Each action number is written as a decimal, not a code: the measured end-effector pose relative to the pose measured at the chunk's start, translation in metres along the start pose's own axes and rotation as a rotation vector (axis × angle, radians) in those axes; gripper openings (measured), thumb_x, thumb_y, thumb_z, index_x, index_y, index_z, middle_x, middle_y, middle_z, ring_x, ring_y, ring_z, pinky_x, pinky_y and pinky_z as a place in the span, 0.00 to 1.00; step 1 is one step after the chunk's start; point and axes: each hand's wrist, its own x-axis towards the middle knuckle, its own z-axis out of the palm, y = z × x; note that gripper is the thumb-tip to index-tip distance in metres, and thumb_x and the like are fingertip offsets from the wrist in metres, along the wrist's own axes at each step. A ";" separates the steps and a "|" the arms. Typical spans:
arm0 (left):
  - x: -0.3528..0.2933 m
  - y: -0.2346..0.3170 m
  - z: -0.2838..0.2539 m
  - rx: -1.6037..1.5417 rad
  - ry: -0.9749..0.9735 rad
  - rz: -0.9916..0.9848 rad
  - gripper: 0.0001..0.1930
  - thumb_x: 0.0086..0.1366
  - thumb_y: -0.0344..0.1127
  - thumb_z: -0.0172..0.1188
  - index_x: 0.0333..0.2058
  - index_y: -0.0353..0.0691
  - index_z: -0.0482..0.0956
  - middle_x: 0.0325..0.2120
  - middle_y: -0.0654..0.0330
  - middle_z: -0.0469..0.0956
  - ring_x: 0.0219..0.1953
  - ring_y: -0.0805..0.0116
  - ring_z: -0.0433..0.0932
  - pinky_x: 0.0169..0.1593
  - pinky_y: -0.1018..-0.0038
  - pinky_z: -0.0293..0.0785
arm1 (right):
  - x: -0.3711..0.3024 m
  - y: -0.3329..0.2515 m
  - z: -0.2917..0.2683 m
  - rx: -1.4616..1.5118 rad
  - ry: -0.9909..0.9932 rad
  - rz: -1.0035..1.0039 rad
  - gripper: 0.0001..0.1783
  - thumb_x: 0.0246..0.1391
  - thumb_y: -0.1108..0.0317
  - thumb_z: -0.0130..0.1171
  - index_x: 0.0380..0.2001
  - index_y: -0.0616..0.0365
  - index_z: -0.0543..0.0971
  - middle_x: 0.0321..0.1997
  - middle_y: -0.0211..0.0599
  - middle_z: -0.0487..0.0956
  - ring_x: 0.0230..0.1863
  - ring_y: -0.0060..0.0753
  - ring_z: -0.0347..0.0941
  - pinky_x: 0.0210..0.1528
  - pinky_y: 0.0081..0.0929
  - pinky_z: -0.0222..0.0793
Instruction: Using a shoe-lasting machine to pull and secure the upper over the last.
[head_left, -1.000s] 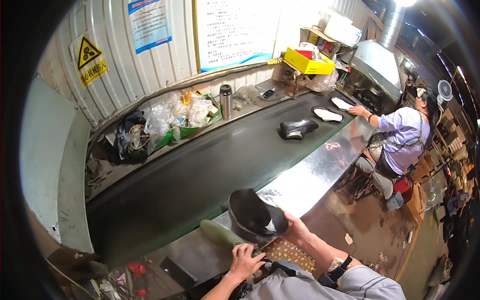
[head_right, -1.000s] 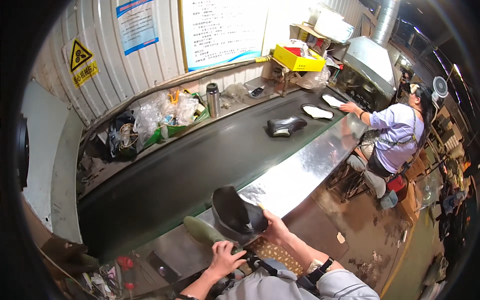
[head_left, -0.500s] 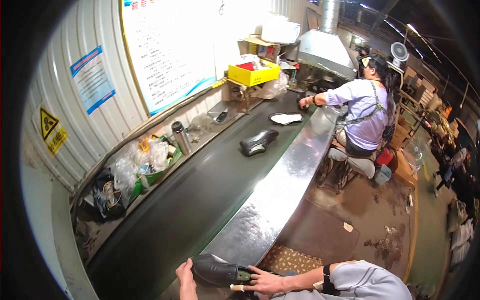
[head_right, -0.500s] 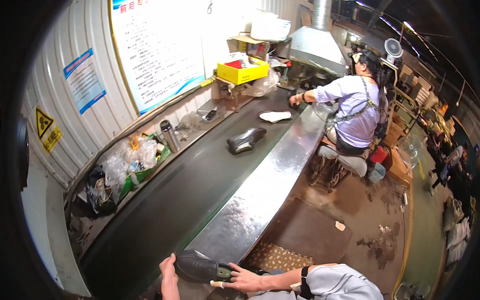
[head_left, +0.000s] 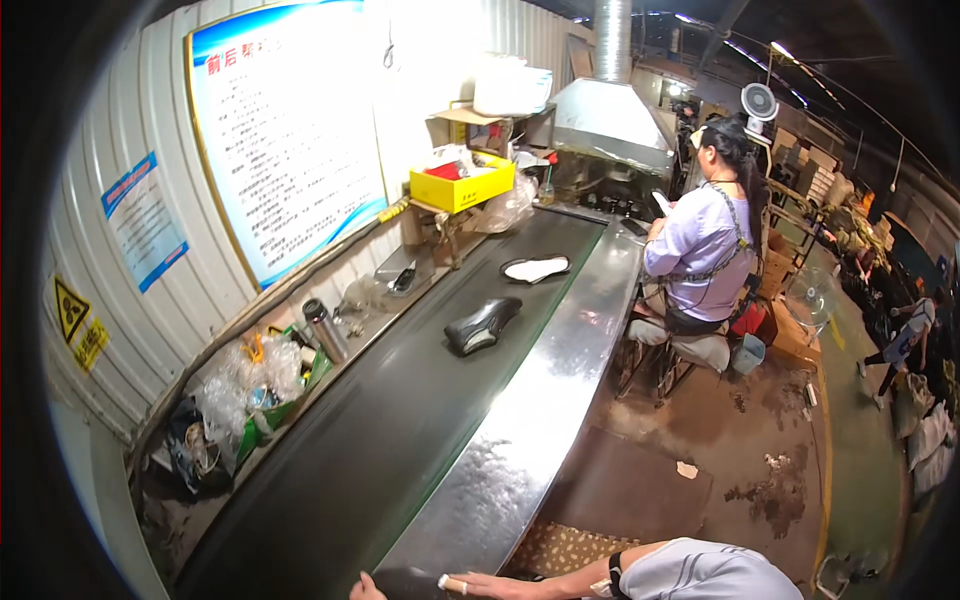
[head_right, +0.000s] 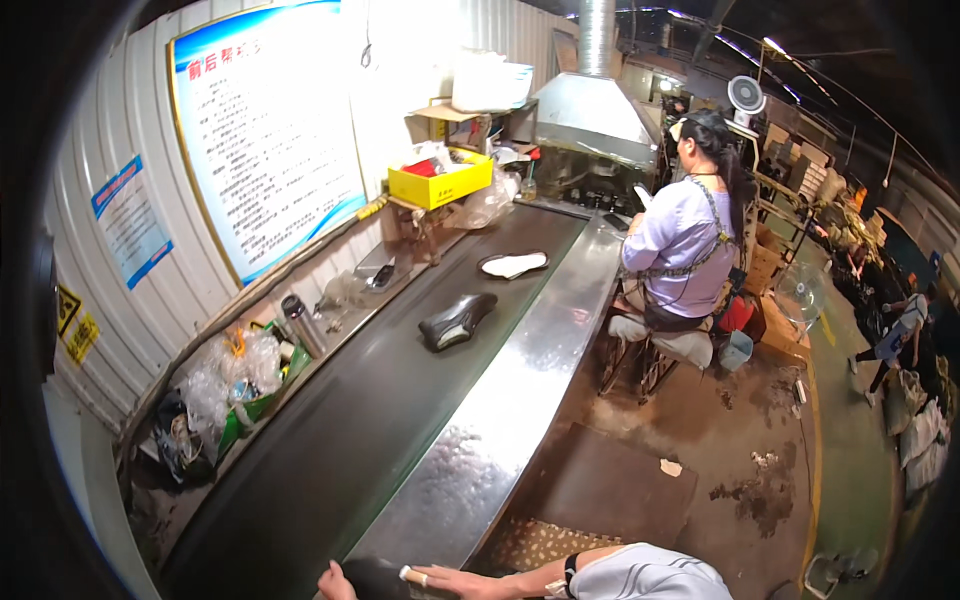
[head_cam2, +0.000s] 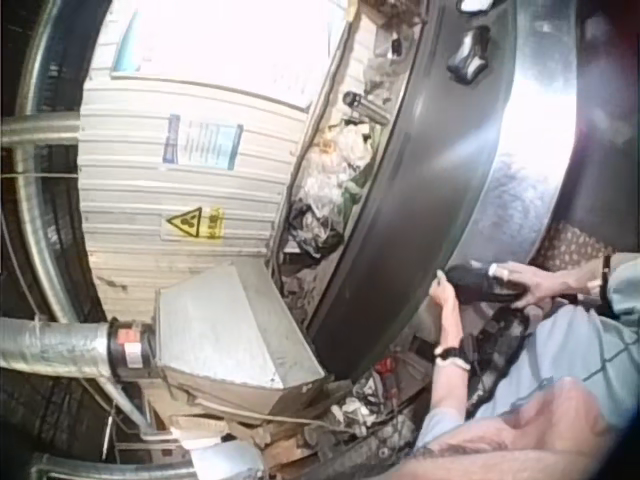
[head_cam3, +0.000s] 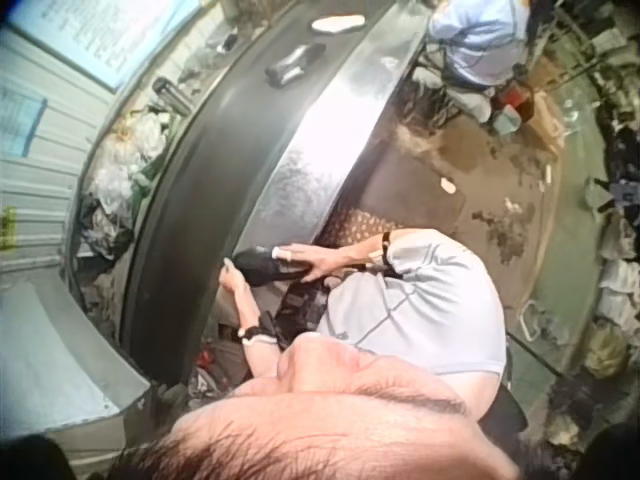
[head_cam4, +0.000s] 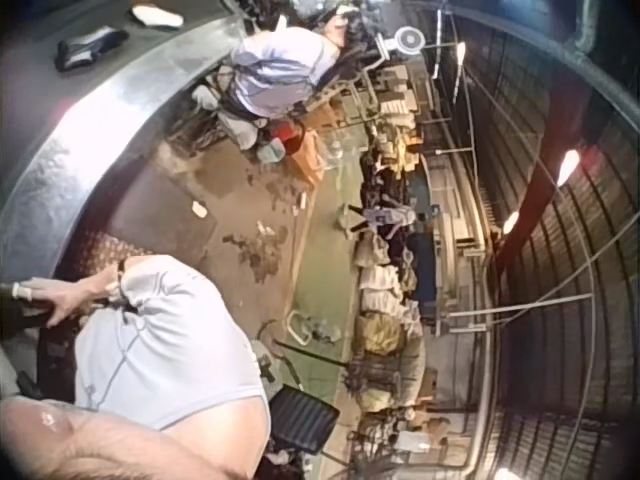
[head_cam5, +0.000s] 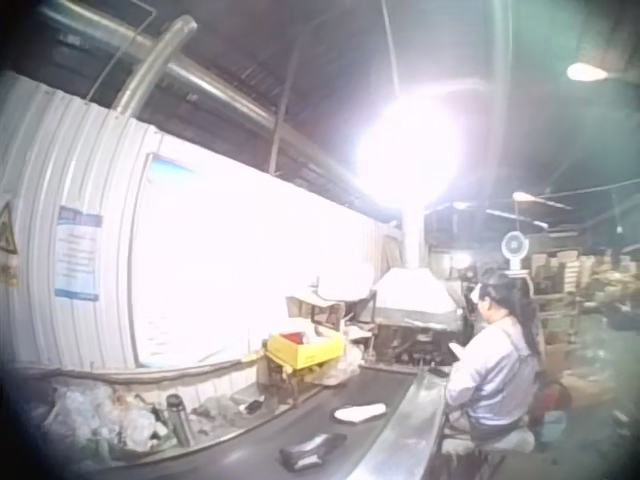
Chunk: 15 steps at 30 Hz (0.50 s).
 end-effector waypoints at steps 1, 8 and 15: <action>-0.010 -0.003 -0.004 0.010 -0.132 -0.053 0.28 0.66 0.51 0.61 0.53 0.31 0.78 0.46 0.45 0.82 0.47 0.52 0.81 0.54 0.60 0.74 | -0.003 -0.001 -0.006 0.042 -0.001 -0.044 0.53 0.52 0.54 0.69 0.73 0.61 0.52 0.76 0.54 0.53 0.75 0.57 0.49 0.74 0.47 0.45; -0.087 0.080 -0.009 0.394 0.121 -0.062 0.41 0.51 0.60 0.70 0.53 0.29 0.77 0.48 0.41 0.80 0.51 0.42 0.78 0.59 0.53 0.71 | -0.018 0.007 -0.016 -0.004 -0.044 -0.010 0.47 0.56 0.54 0.65 0.71 0.63 0.55 0.73 0.56 0.58 0.74 0.56 0.52 0.75 0.45 0.46; -0.080 0.085 -0.027 0.259 0.028 -0.201 0.32 0.58 0.55 0.61 0.52 0.34 0.79 0.50 0.42 0.80 0.54 0.43 0.77 0.59 0.55 0.70 | -0.008 0.020 -0.015 0.057 0.038 -0.067 0.44 0.52 0.59 0.65 0.69 0.63 0.60 0.70 0.55 0.63 0.71 0.55 0.59 0.71 0.44 0.54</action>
